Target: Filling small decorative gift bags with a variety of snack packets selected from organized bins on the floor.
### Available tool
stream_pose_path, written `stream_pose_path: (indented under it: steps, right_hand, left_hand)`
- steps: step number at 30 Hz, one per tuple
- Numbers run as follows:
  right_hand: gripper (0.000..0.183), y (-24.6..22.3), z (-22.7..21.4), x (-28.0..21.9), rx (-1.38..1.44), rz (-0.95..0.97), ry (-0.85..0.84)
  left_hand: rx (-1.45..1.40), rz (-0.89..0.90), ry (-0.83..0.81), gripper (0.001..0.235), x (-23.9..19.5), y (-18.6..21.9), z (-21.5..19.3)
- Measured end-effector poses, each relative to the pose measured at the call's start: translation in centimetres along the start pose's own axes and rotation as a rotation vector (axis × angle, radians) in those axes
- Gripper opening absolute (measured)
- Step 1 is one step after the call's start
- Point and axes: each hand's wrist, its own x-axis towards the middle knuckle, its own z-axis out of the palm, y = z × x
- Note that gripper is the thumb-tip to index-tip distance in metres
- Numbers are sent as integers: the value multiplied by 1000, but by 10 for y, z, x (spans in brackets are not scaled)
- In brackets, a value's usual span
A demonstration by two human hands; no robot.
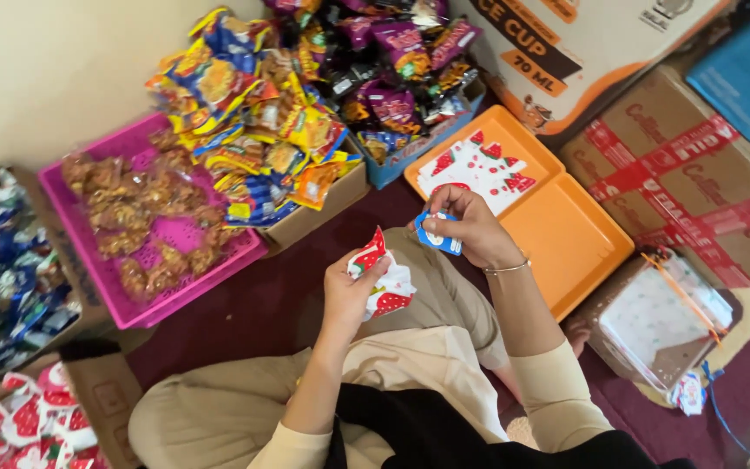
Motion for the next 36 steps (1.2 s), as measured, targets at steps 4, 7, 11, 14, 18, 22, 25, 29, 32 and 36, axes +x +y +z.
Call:
stream_pose_path:
  steps: [4,7,11,14,18,22,25,29,32,36]
  right_hand:
    - [29,-6,31,6,35,7,-112]
    - [29,-9,48,9,18,12,-172]
    - [32,-13,70,11,-7,14,-228]
    - [34,-19,84,14,-8,29,-277]
    - [36,-19,97,16,-1,51,-337]
    - [39,-12,102,17,16,72,-374]
    - [41,-4,98,16,-2,72,-380]
    - [43,-5,96,8,-15,83,-389]
    - [43,-6,96,1,-50,81,-399]
    - [44,-5,92,0,-91,54,-399]
  left_hand:
    - [-25,36,24,20,-11,11,-13]
    - [-45,54,50,20,-9,1,-26]
    - [-19,142,93,20,-12,1,-41]
    - [69,231,117,15,-15,-1,-48]
    - [209,344,148,17,-11,-17,-60]
    - [237,434,196,19,-16,-8,-60]
    - [226,502,242,20,-16,-11,-60]
    - [73,611,258,19,-18,-2,-60]
    - [33,644,253,19,-18,-3,-59]
    - [-16,662,238,23,-24,11,-58]
